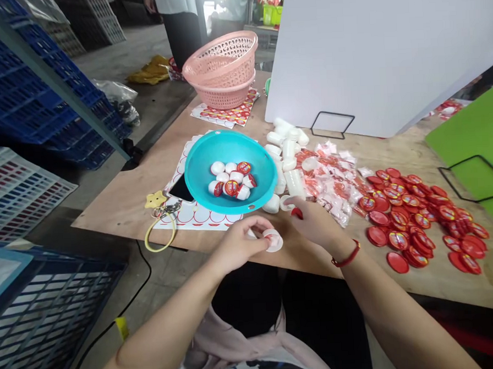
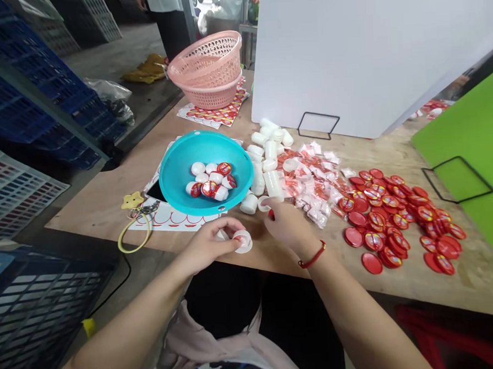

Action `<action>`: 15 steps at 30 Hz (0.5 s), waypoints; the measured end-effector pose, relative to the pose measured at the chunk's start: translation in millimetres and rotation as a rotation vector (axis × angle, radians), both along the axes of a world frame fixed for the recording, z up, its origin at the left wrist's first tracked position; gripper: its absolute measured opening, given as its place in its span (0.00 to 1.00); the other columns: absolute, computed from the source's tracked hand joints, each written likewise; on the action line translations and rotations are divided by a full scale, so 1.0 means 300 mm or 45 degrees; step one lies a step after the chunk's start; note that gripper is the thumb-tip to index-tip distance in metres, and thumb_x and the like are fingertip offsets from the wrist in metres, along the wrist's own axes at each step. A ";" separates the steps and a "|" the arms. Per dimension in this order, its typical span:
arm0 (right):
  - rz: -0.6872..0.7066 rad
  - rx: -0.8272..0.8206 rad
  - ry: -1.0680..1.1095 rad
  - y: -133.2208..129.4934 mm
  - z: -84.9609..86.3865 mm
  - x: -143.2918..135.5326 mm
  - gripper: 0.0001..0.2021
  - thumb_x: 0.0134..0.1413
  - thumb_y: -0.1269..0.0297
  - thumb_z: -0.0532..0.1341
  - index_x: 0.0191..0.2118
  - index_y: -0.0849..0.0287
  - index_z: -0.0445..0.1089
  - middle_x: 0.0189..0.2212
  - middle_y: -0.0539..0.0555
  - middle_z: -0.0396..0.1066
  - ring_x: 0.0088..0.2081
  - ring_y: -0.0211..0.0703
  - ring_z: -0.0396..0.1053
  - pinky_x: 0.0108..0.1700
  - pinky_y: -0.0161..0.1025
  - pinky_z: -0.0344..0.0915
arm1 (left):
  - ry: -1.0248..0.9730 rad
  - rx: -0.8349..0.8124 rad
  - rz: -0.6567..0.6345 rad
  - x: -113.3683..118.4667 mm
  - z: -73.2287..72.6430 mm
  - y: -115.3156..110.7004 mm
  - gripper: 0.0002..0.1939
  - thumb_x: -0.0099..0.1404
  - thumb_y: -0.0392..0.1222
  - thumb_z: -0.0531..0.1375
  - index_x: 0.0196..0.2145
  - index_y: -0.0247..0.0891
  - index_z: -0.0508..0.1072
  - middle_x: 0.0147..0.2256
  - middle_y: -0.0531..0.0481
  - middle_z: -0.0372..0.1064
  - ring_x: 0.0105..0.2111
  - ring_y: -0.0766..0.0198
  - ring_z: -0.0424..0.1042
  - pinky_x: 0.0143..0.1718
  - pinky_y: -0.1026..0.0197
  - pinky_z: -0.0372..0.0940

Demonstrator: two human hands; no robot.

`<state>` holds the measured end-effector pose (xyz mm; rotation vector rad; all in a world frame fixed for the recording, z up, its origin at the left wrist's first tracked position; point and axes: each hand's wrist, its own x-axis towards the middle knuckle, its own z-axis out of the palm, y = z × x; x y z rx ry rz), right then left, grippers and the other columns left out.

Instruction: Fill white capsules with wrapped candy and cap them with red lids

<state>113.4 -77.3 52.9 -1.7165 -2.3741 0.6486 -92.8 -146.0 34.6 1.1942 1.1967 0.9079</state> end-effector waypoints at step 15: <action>0.725 0.570 0.527 -0.102 -0.062 0.100 0.20 0.66 0.68 0.61 0.62 0.58 0.64 0.53 0.62 0.73 0.55 0.49 0.71 0.56 0.47 0.73 | -0.139 -0.335 -0.018 0.117 -0.039 0.088 0.17 0.52 0.38 0.66 0.42 0.40 0.82 0.35 0.49 0.76 0.31 0.66 0.71 0.25 0.68 0.67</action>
